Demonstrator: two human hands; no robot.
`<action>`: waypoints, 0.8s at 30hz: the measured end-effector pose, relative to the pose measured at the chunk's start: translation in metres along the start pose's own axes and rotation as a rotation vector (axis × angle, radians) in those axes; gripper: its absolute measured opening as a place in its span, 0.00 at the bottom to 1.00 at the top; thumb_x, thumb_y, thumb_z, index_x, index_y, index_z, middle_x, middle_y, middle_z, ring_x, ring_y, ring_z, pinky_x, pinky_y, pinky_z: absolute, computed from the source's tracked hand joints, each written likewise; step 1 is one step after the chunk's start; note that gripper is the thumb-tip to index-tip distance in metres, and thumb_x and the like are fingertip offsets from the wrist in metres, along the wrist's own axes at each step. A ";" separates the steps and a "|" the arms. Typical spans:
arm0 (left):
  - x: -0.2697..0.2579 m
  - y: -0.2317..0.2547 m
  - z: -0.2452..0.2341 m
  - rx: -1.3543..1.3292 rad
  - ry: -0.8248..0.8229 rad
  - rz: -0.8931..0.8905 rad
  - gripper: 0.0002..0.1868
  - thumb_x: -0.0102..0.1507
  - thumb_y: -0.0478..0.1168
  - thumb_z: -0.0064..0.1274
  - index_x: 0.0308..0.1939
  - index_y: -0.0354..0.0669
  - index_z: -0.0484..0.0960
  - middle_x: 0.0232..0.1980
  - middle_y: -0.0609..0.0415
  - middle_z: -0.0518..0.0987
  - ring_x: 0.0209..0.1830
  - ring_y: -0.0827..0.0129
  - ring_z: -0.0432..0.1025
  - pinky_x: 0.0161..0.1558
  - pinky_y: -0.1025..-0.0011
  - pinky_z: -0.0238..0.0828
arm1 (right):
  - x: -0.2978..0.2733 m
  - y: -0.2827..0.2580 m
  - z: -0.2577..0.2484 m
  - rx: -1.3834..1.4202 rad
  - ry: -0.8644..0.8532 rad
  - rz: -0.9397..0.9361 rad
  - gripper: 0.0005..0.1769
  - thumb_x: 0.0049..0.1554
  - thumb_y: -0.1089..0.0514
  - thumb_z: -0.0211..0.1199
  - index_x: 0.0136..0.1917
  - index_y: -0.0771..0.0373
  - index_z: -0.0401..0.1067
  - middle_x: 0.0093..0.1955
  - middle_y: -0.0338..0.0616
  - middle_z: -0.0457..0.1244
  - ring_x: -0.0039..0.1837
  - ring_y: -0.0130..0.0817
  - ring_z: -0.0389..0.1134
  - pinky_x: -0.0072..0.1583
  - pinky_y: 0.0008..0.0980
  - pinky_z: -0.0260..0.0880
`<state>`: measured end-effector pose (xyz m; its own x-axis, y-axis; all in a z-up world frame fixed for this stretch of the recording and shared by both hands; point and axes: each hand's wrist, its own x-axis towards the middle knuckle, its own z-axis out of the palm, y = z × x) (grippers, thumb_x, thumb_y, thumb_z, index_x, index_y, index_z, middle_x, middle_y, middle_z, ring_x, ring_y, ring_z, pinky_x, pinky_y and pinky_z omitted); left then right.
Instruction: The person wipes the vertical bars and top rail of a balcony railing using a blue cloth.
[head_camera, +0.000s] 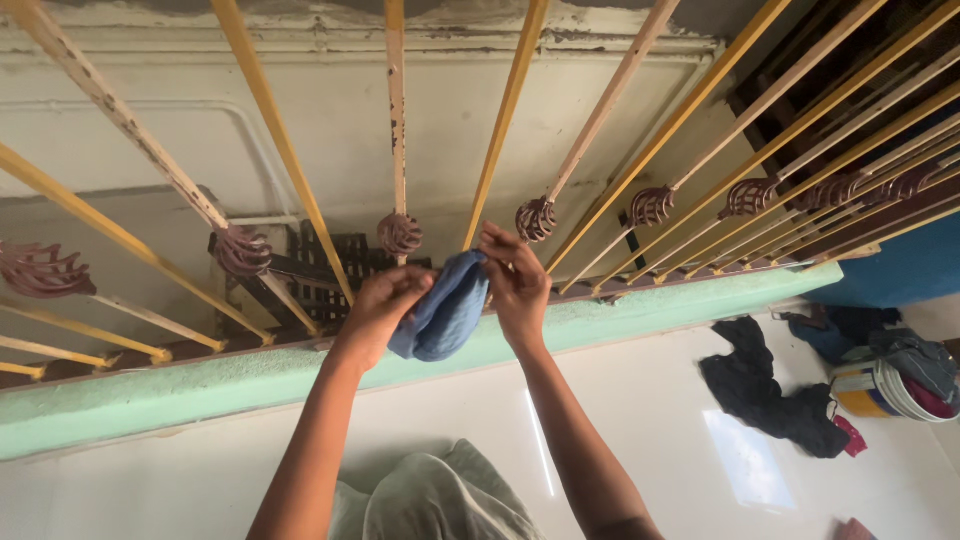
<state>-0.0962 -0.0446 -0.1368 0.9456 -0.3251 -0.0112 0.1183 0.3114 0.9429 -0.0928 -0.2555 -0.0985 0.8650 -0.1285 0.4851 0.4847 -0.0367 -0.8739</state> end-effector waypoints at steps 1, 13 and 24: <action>0.000 -0.004 -0.003 -0.076 -0.043 -0.056 0.26 0.75 0.53 0.59 0.61 0.31 0.85 0.43 0.58 0.81 0.36 0.78 0.67 0.34 0.80 0.61 | 0.000 0.004 0.001 -0.028 0.000 0.010 0.11 0.58 0.78 0.57 0.52 0.74 0.76 0.68 0.54 0.67 0.68 0.39 0.70 0.68 0.35 0.74; 0.006 0.050 0.042 0.187 0.083 -0.133 0.45 0.49 0.25 0.53 0.70 0.58 0.65 0.59 0.63 0.73 0.44 0.73 0.75 0.45 0.69 0.80 | -0.030 0.032 -0.007 0.065 -0.129 0.324 0.16 0.59 0.71 0.62 0.61 0.70 0.73 0.59 0.50 0.69 0.61 0.32 0.70 0.65 0.31 0.72; 0.014 0.002 0.037 1.289 -0.093 -0.019 0.40 0.55 0.39 0.60 0.72 0.55 0.65 0.70 0.42 0.67 0.55 0.46 0.75 0.50 0.54 0.74 | -0.071 0.130 0.021 0.343 -0.196 0.471 0.08 0.62 0.68 0.63 0.55 0.73 0.72 0.49 0.42 0.68 0.51 0.26 0.67 0.53 0.28 0.68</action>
<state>-0.0941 -0.0813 -0.1228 0.9162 -0.3972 -0.0540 -0.2941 -0.7576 0.5828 -0.0890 -0.2298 -0.2459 0.9884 0.1322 0.0741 0.0306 0.3051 -0.9518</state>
